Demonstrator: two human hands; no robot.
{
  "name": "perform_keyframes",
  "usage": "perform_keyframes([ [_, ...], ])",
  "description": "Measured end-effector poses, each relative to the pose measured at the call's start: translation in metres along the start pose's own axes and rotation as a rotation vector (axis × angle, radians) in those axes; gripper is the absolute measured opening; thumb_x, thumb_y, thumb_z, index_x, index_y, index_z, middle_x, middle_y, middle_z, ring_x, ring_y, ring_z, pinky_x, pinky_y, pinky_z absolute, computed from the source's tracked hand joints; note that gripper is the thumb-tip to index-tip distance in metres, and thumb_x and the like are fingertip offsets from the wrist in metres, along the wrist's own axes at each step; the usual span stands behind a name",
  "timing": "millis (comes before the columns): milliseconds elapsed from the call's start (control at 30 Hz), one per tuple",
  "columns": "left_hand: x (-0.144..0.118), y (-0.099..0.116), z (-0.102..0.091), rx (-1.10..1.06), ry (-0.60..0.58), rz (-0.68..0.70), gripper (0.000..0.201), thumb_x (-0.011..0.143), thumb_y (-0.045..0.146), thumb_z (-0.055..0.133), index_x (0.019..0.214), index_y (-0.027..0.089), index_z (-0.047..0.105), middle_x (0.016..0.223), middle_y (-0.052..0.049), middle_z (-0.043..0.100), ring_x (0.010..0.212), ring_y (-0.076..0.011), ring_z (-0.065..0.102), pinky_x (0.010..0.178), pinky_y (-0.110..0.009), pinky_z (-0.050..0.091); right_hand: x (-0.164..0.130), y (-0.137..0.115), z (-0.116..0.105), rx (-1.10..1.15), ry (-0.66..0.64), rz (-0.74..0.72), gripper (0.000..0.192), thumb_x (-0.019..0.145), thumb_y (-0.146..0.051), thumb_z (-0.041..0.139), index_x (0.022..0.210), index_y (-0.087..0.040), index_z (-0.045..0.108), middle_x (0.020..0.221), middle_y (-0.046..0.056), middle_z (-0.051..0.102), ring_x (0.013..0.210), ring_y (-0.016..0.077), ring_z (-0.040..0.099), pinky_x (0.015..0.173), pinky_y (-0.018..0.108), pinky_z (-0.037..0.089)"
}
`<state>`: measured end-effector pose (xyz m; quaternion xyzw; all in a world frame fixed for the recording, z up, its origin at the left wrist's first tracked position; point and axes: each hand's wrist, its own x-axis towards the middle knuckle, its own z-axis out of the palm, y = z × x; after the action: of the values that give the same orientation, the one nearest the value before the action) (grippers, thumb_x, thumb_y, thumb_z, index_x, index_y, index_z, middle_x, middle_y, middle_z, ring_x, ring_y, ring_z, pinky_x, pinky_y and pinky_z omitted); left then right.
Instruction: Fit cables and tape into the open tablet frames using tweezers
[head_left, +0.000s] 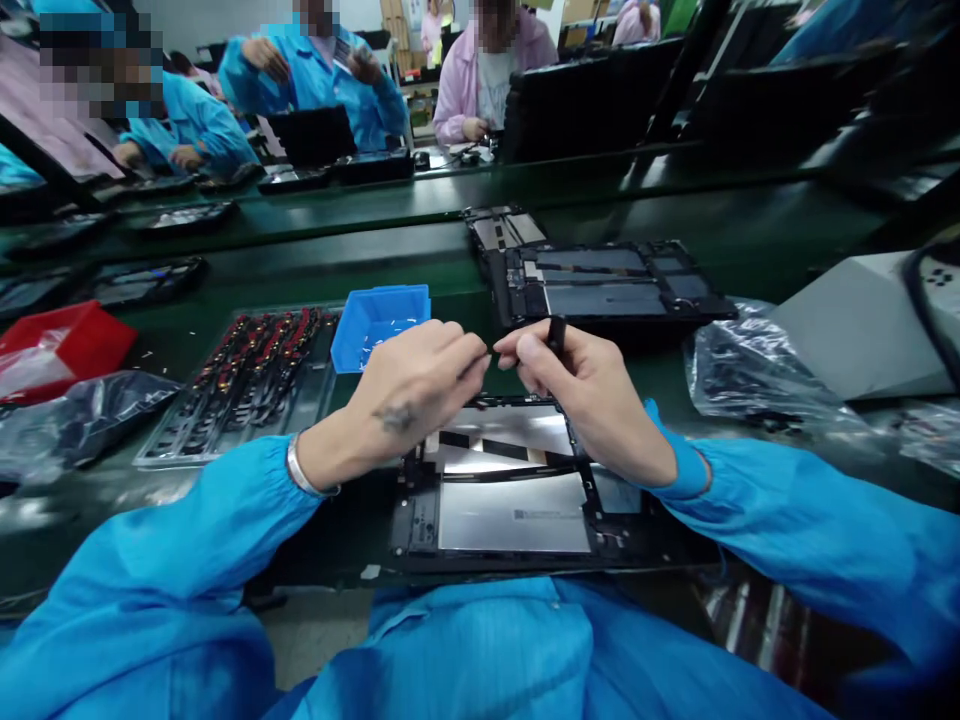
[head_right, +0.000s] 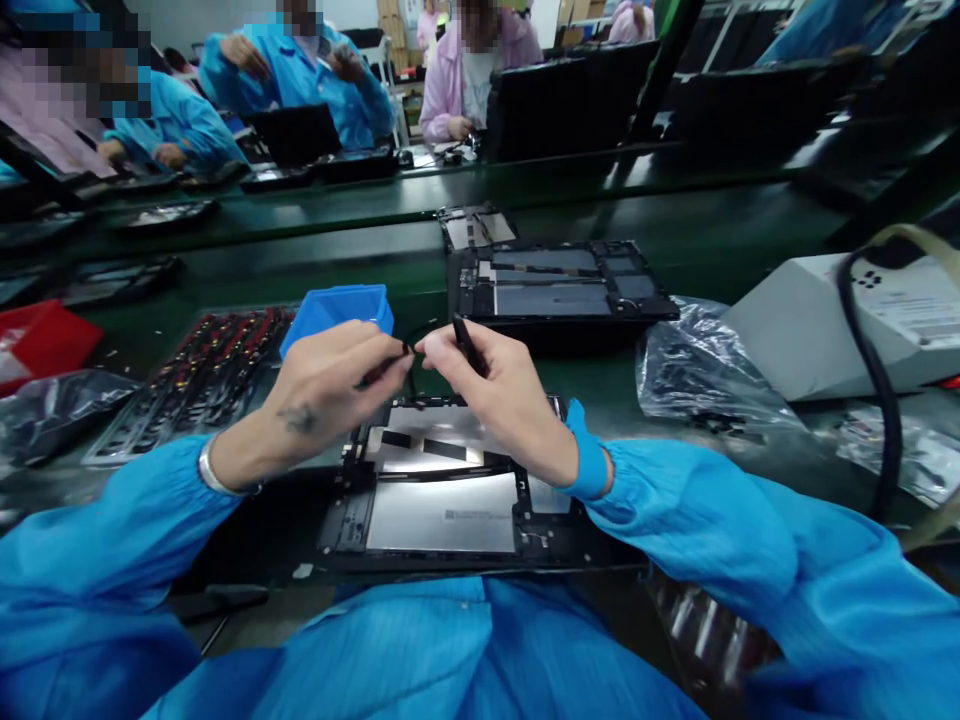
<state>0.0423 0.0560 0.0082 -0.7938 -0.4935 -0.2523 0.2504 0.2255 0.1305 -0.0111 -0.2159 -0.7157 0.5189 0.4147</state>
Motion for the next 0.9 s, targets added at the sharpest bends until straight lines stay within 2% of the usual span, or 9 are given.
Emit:
perform_keyframes([
  [67,0.0,-0.003,-0.002,-0.345,-0.003,-0.231,0.021,0.099,0.024,0.059,0.081,0.014,0.065,0.068,0.001,0.059,0.06,-0.0097,0.047,0.055,-0.024,0.035,0.003,0.002,-0.002,-0.075,-0.038,-0.02,0.025,0.095,-0.041,0.064,0.089,-0.018,0.072,0.077,-0.001,0.065,0.068,0.0102,0.053,0.064,0.025,0.043],
  [133,0.001,-0.004,-0.004,-0.586,0.007,-0.403,0.023,0.097,0.029,0.063,0.08,0.014,0.068,0.067,0.001,0.061,0.058,-0.0084,0.047,0.052,-0.022,0.033,0.006,0.005,-0.004,-0.111,-0.081,-0.024,0.022,0.092,-0.038,0.068,0.085,-0.018,0.071,0.075,-0.001,0.065,0.07,0.0112,0.054,0.064,0.025,0.043],
  [200,0.002,-0.003,-0.005,-0.698,0.014,-0.49,0.027,0.095,0.034,0.066,0.078,0.014,0.07,0.066,0.001,0.061,0.058,-0.0086,0.047,0.051,-0.021,0.033,0.007,0.007,-0.005,-0.103,-0.112,-0.022,0.02,0.089,-0.036,0.072,0.081,-0.017,0.071,0.074,-0.001,0.065,0.069,0.0115,0.054,0.063,0.025,0.042],
  [300,0.002,0.002,-0.006,-0.729,0.032,-0.539,0.028,0.094,0.037,0.068,0.078,0.014,0.072,0.068,0.0,0.063,0.059,-0.0094,0.05,0.052,-0.021,0.035,0.007,0.009,-0.003,-0.088,-0.118,-0.022,0.02,0.087,-0.034,0.073,0.078,-0.017,0.07,0.071,-0.002,0.063,0.067,0.0117,0.053,0.063,0.027,0.041],
  [400,-0.004,0.006,-0.009,-0.635,0.012,-0.516,0.028,0.097,0.039,0.064,0.088,0.016,0.076,0.07,0.0,0.067,0.06,-0.0106,0.055,0.052,-0.021,0.036,0.002,0.007,-0.006,-0.147,-0.052,-0.073,0.02,0.09,-0.033,0.069,0.077,-0.018,0.066,0.07,-0.002,0.059,0.067,0.0121,0.051,0.064,0.028,0.041],
  [533,-0.026,0.0,-0.013,-0.428,-0.145,-0.4,0.03,0.102,0.038,0.055,0.099,0.018,0.077,0.081,-0.002,0.074,0.067,-0.0123,0.065,0.058,-0.022,0.041,-0.007,0.002,-0.024,-0.38,-0.044,-0.121,0.018,0.094,-0.029,0.064,0.078,-0.021,0.061,0.074,-0.001,0.059,0.071,0.0146,0.052,0.068,0.031,0.041],
  [633,-0.045,-0.009,-0.011,-0.337,-0.219,-0.338,0.027,0.103,0.033,0.053,0.101,0.016,0.074,0.09,-0.003,0.076,0.075,-0.0146,0.07,0.064,-0.023,0.046,-0.013,0.0,-0.045,-0.601,-0.23,-0.087,0.014,0.093,-0.021,0.06,0.08,-0.023,0.06,0.081,0.002,0.064,0.079,0.0185,0.055,0.072,0.033,0.042],
  [733,-0.056,-0.016,-0.005,-0.295,-0.26,-0.301,0.025,0.103,0.029,0.052,0.1,0.014,0.072,0.093,-0.004,0.076,0.08,-0.0169,0.071,0.067,-0.025,0.048,-0.017,0.003,-0.064,-0.71,-0.431,-0.021,0.012,0.093,-0.019,0.056,0.084,-0.023,0.062,0.085,0.004,0.066,0.083,0.0207,0.056,0.072,0.034,0.043],
  [900,-0.054,-0.02,0.006,-0.347,-0.316,-0.235,0.019,0.103,0.023,0.053,0.101,0.014,0.07,0.092,-0.004,0.072,0.083,-0.0168,0.068,0.066,-0.025,0.047,-0.017,0.012,-0.08,-0.762,-0.563,0.109,0.015,0.095,-0.025,0.053,0.087,-0.021,0.065,0.087,0.005,0.067,0.085,0.0212,0.058,0.071,0.033,0.044],
])
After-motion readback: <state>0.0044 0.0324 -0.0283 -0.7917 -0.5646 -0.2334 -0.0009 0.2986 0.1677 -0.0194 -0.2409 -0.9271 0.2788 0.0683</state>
